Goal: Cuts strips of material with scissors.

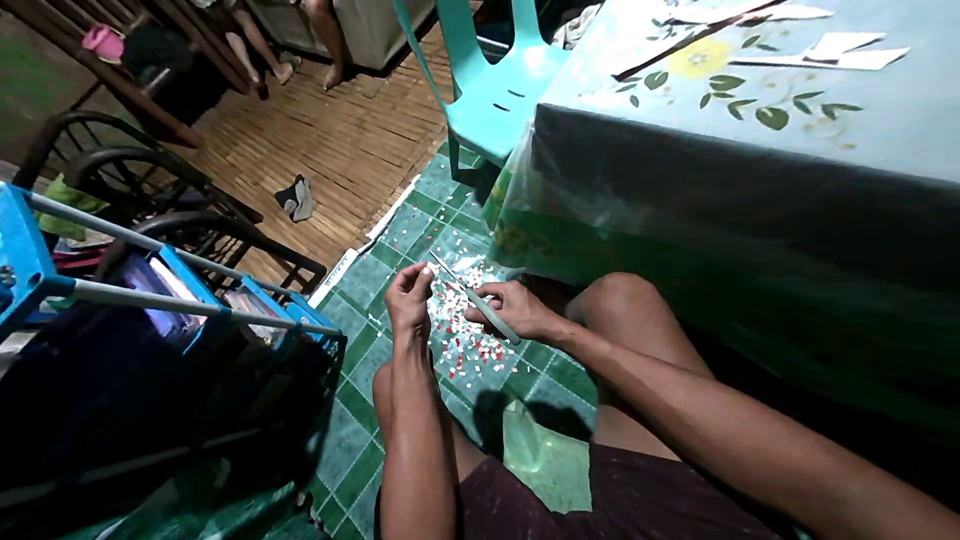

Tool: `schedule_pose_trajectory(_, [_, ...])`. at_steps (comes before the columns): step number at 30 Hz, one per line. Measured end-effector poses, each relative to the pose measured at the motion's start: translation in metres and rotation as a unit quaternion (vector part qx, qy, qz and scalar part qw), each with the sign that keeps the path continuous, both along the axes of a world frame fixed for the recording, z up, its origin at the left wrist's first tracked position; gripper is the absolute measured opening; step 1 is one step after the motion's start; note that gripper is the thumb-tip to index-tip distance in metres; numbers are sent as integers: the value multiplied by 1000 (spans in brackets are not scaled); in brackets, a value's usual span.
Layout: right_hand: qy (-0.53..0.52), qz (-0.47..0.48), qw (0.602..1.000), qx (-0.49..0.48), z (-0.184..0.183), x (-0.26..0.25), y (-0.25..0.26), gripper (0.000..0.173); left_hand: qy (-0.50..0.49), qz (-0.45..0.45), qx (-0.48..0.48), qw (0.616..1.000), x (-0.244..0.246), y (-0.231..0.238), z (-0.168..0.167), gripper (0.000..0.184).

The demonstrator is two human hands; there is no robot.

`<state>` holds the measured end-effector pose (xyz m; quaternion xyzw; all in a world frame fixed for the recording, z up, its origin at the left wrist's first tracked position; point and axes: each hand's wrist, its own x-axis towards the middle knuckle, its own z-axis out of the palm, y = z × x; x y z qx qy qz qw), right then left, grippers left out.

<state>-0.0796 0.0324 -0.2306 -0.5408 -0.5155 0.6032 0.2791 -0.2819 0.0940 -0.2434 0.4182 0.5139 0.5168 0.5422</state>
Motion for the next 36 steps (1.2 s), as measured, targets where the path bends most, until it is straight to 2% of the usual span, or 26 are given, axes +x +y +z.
schedule_pose_trajectory(5, [1,20,1000,24,-3,7,-4,63,-32,23,-12,999,-4,1,4,14])
schedule_pose_trajectory(10, [-18,44,996,69,-10,5,-3,67,-45,10,-18,999,3,1,3,12])
schedule_pose_trajectory(18, [9,36,998,47,-2,13,0,60,-58,-22,-18,998,9,2,6,13])
schedule_pose_trajectory(24, [13,57,998,34,1,12,-2,60,-39,-13,-16,999,7,-2,7,12])
schedule_pose_trajectory(29, [-6,33,999,27,2,5,5,58,-25,-2,-9,1000,7,3,9,15])
schedule_pose_trajectory(36, [-13,29,999,17,5,12,4,56,42,-49,-47,997,-8,-6,13,16])
